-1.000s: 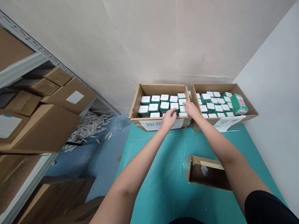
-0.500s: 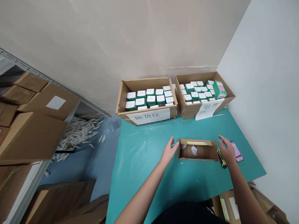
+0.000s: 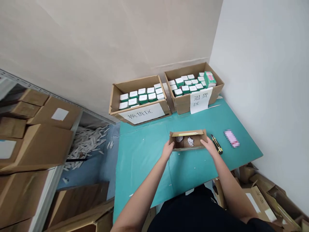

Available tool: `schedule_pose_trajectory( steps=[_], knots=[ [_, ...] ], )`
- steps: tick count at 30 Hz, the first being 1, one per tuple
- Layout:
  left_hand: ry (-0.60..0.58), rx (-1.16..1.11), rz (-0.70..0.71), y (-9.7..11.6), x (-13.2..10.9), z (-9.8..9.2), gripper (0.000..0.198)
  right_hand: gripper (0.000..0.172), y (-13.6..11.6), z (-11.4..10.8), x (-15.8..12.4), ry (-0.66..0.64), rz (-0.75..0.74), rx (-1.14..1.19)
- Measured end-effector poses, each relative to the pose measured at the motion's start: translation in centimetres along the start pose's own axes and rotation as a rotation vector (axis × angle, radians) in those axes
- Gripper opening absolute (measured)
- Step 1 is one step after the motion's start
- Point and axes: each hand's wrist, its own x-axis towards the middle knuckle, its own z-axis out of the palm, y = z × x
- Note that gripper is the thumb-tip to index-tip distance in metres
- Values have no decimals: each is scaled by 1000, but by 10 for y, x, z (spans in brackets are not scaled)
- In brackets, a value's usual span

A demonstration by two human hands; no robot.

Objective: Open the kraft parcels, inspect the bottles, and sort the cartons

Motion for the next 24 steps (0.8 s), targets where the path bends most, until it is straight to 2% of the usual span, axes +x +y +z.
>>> schedule_pose_trajectory(
  steps=[2,7,11,15,19,24],
  knots=[
    [17,-51,-12,-2,-7,1,38,59,0,1,0,-28,27,-12],
    [67,-97,13,-8,-34,4,52,42,13,-9,-15,16,35,-9],
    [103,-98,80,-10,-64,8,64,44,22,-21,-42,4,6,29],
    [110,-116,122,-11,-96,9,65,48,27,-32,-74,15,-1,51],
    [86,-113,138,-8,-121,6,64,52,32,-38,-103,57,-16,76],
    [-37,-75,168,-6,-135,-7,62,48,35,-37,-145,151,-5,103]
  ],
)
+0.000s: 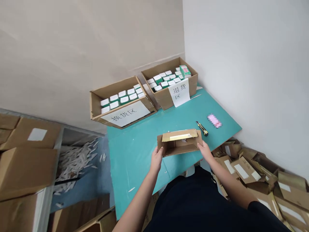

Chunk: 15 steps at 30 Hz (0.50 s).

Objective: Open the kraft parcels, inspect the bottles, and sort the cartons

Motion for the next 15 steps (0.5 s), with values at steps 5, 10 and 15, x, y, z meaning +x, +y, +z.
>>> schedule_pose_trajectory(
  steps=[5,10,15],
  knots=[
    [-118,59,6,-12,-7,-23,58,44,4,13,-61,110,33,-9],
    [-234,124,-26,-26,-15,-36,53,42,18,27,-122,264,106,-2],
    [-480,233,-24,-23,-22,-9,53,42,38,12,-174,476,141,66]
  ],
)
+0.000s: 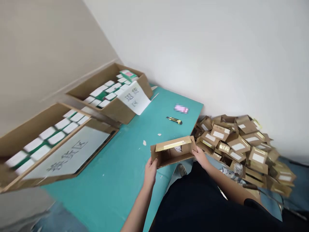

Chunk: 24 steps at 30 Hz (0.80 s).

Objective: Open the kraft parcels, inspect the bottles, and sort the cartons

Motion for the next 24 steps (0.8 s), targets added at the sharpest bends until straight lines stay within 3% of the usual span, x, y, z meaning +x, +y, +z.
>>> schedule_pose_trajectory(
  steps=[6,12,18,24],
  knots=[
    [-308,159,54,18,8,72,52,43,32,-59,-43,284,86,113],
    [-586,298,58,21,-3,181,52,42,71,-128,-91,559,154,263],
    [-851,385,89,16,-60,303,48,43,121,-212,-140,786,229,341],
    [-996,493,93,0,-138,435,39,47,167,-330,-172,961,226,422]
  ],
)
